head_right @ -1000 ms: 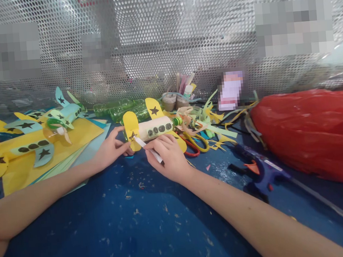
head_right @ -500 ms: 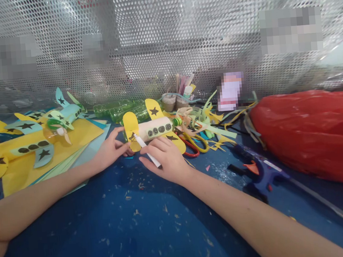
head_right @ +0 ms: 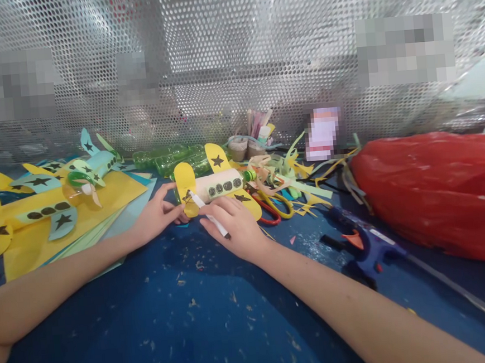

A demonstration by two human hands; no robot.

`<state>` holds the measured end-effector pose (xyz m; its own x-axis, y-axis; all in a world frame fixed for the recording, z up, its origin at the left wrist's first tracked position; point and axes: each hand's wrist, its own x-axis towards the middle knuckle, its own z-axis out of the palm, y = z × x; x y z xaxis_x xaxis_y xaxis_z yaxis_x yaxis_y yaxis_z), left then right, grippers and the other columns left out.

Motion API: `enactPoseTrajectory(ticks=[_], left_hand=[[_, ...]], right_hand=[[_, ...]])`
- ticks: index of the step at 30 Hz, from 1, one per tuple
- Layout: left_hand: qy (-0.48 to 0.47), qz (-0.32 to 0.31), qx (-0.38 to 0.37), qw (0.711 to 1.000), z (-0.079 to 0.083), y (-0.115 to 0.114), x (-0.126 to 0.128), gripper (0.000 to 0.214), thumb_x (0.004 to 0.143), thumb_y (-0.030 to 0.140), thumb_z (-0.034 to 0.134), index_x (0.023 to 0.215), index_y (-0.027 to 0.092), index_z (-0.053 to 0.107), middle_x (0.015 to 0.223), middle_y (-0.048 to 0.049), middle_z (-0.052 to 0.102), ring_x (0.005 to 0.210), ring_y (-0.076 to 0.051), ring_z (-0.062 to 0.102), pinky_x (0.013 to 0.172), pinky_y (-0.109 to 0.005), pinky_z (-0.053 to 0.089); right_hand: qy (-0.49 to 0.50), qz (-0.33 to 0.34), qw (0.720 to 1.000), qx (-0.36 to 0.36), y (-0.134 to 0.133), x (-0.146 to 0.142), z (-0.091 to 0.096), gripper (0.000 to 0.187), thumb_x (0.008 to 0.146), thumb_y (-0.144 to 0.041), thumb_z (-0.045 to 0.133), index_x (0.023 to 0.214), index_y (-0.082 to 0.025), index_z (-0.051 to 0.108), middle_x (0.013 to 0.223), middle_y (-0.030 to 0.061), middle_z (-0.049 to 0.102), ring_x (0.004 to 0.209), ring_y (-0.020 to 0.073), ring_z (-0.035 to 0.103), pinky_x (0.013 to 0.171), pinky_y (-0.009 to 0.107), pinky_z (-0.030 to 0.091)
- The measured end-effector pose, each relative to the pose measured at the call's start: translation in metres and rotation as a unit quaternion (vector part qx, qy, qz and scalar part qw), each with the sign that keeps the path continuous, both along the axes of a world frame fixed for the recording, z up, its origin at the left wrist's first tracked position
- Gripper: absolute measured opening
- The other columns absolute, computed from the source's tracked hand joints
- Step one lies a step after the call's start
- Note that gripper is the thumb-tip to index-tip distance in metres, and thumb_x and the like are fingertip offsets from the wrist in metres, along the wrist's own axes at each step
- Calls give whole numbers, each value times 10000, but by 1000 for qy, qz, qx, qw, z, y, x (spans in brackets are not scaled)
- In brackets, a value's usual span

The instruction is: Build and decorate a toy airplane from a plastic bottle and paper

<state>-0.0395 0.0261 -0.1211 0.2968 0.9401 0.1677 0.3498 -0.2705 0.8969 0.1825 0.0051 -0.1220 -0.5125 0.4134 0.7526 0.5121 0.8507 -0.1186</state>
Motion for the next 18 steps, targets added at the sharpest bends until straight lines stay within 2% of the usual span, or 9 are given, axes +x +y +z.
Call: enactPoseTrajectory(ticks=[9, 18], left_hand=[[-6, 4, 3, 1000, -1, 1, 0, 525, 877, 223, 573, 1341, 157, 337, 718, -21, 733, 662, -174, 715, 640, -274, 573], [-1, 5, 5, 1000, 2, 0, 2, 522, 879, 190, 565, 1345, 146, 334, 705, -21, 732, 657, -173, 717, 615, -257, 567]], right_hand=[[-19, -15, 1000, -13, 0, -2, -2, 124, 890, -290, 567, 955, -199, 620, 881, 71, 619, 804, 199, 595, 707, 346, 487], [-11, -13, 1000, -19, 1, -1, -2, 134, 939, -220, 478, 993, -193, 597, 926, 83, 637, 845, 195, 615, 726, 347, 504]])
